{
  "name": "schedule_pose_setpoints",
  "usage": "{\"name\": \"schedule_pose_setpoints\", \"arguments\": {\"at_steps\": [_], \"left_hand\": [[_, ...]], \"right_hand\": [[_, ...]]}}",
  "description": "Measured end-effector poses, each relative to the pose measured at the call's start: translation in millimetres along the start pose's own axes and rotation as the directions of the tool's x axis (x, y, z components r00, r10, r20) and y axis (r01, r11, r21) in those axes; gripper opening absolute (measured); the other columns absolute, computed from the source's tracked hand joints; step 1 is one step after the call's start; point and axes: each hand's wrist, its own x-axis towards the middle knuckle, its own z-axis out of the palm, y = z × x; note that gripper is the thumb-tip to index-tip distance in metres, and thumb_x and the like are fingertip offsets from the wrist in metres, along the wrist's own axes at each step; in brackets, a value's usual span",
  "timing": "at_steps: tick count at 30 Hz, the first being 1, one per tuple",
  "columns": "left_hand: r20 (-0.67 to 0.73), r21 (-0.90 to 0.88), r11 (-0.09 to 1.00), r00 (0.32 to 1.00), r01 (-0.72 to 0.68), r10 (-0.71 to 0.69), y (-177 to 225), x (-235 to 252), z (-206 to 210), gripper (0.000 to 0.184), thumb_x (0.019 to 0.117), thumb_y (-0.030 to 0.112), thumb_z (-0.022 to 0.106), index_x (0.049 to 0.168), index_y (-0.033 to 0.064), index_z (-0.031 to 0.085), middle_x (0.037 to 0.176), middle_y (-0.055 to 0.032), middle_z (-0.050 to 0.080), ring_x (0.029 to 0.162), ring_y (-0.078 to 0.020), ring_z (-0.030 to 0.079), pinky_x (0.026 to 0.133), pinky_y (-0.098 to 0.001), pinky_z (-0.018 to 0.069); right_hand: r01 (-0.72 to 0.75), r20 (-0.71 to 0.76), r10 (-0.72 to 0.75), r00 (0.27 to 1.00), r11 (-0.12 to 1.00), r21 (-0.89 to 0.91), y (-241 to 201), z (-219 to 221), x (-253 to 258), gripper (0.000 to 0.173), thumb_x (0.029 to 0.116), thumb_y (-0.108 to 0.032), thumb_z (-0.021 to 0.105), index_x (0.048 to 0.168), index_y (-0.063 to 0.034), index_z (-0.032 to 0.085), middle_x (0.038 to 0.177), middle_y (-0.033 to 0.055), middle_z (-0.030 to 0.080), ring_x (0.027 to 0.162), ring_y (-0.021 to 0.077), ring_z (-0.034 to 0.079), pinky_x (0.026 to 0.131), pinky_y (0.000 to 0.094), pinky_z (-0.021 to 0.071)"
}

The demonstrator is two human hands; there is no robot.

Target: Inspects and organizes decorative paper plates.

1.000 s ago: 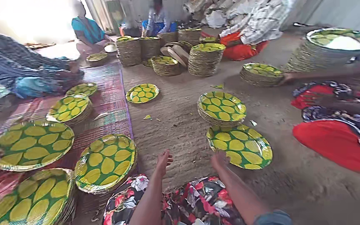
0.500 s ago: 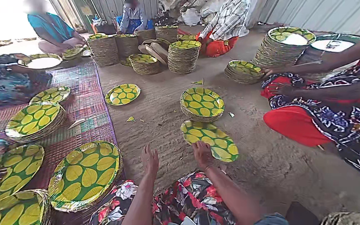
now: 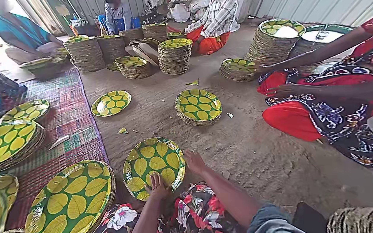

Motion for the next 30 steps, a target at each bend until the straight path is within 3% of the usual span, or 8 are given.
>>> {"name": "schedule_pose_setpoints", "arguments": {"at_steps": [4, 7, 10, 13, 16, 19, 24, 30], "left_hand": [[0.021, 0.019, 0.999, 0.999, 0.039, -0.039, 4.2, 2.8, 2.5, 0.095, 0.1034, 0.061, 0.044, 0.165, 0.0109, -0.009, 0.171, -0.0146, -0.021, 0.158, -0.0353, -0.021, 0.119, -0.0711, -0.0121], [0.056, 0.016, 0.998, 0.997, 0.053, -0.054, 5.4, 3.1, -0.3, 0.096, 0.1031, 0.061, 0.044, 0.165, 0.0113, -0.01, 0.17, -0.0151, -0.022, 0.157, -0.0358, -0.022, 0.119, -0.0711, -0.0128], [0.078, -0.002, 0.998, 0.995, 0.069, -0.068, 5.4, 5.1, -1.4, 0.096, 0.1025, 0.061, 0.046, 0.165, 0.0132, -0.008, 0.171, -0.0135, -0.02, 0.157, -0.0355, -0.022, 0.119, -0.0718, -0.0131], [0.074, -0.035, 0.997, 0.995, 0.069, -0.066, 5.4, 2.5, -4.2, 0.095, 0.1024, 0.061, 0.047, 0.166, 0.0131, -0.006, 0.172, -0.0138, -0.018, 0.158, -0.0369, -0.019, 0.119, -0.0724, -0.0115], [0.071, -0.07, 0.996, 0.996, 0.051, -0.046, 3.4, 0.5, -3.6, 0.095, 0.1025, 0.06, 0.048, 0.166, 0.0122, -0.004, 0.171, -0.0149, -0.018, 0.158, -0.0376, -0.019, 0.119, -0.0728, -0.0112], [0.071, -0.081, 0.996, 0.997, 0.045, -0.039, 1.5, 1.7, -0.6, 0.095, 0.1021, 0.062, 0.046, 0.166, 0.0138, -0.004, 0.172, -0.0126, -0.018, 0.158, -0.0355, -0.02, 0.119, -0.0716, -0.0119], [0.097, -0.076, 0.996, 0.995, 0.044, -0.036, 1.9, 1.5, -3.4, 0.094, 0.1027, 0.061, 0.044, 0.166, 0.0141, -0.006, 0.172, -0.0111, -0.019, 0.157, -0.0347, -0.021, 0.119, -0.0722, -0.0129], [0.101, -0.091, 0.995, 0.995, 0.028, -0.019, 1.2, 3.0, -3.9, 0.095, 0.1022, 0.061, 0.047, 0.166, 0.0139, -0.007, 0.172, -0.0103, -0.019, 0.157, -0.0353, -0.022, 0.118, -0.0732, -0.0132]], "right_hand": [[-0.218, -0.306, 0.213, 0.928, 0.976, 0.018, 35.8, -45.2, 32.0, 0.059, 0.1053, -0.014, 0.049, 0.161, -0.0012, 0.032, 0.169, 0.0237, 0.025, 0.159, 0.0388, 0.019, 0.125, 0.0672, 0.01], [-0.356, -0.374, 0.335, 0.865, 0.934, 0.013, 72.1, -75.2, 75.8, 0.076, 0.1001, -0.021, 0.064, 0.162, 0.0023, 0.025, 0.169, 0.0273, 0.019, 0.159, 0.0425, 0.014, 0.124, 0.0687, 0.0108], [-0.408, -0.316, 0.384, 0.867, 0.913, -0.01, 92.3, -94.8, 109.8, 0.083, 0.0923, -0.019, 0.075, 0.159, 0.0037, 0.03, 0.161, 0.0293, 0.035, 0.153, 0.0447, 0.03, 0.122, 0.069, 0.0175], [-0.398, -0.22, 0.373, 0.901, 0.914, -0.077, 102.0, -98.4, 132.0, 0.073, 0.0901, -0.01, 0.074, 0.153, 0.0066, 0.04, 0.155, 0.0339, 0.04, 0.148, 0.0497, 0.034, 0.117, 0.0723, 0.0253], [-0.409, -0.217, 0.377, 0.9, 0.904, -0.126, 103.9, -96.4, 149.0, 0.066, 0.0918, 0.002, 0.066, 0.152, 0.0106, 0.038, 0.154, 0.0376, 0.038, 0.147, 0.0523, 0.034, 0.113, 0.0712, 0.0311], [-0.46, -0.24, 0.415, 0.877, 0.871, -0.173, 102.5, -95.6, 160.0, 0.05, 0.0991, 0.004, 0.055, 0.147, 0.01, 0.044, 0.147, 0.0357, 0.046, 0.142, 0.0511, 0.043, 0.108, 0.0662, 0.0397], [-0.378, -0.174, 0.34, 0.924, 0.884, -0.276, 102.8, -100.3, 141.8, 0.05, 0.0993, -0.002, 0.059, 0.147, 0.0073, 0.047, 0.147, 0.0337, 0.048, 0.141, 0.0516, 0.043, 0.107, 0.0673, 0.0403], [-0.283, -0.137, 0.251, 0.958, 0.901, -0.328, 114.6, -74.3, 19.4, 0.039, 0.1033, -0.004, 0.053, 0.142, 0.0032, 0.055, 0.142, 0.0307, 0.056, 0.137, 0.0507, 0.049, 0.111, 0.0681, 0.0362]]}}
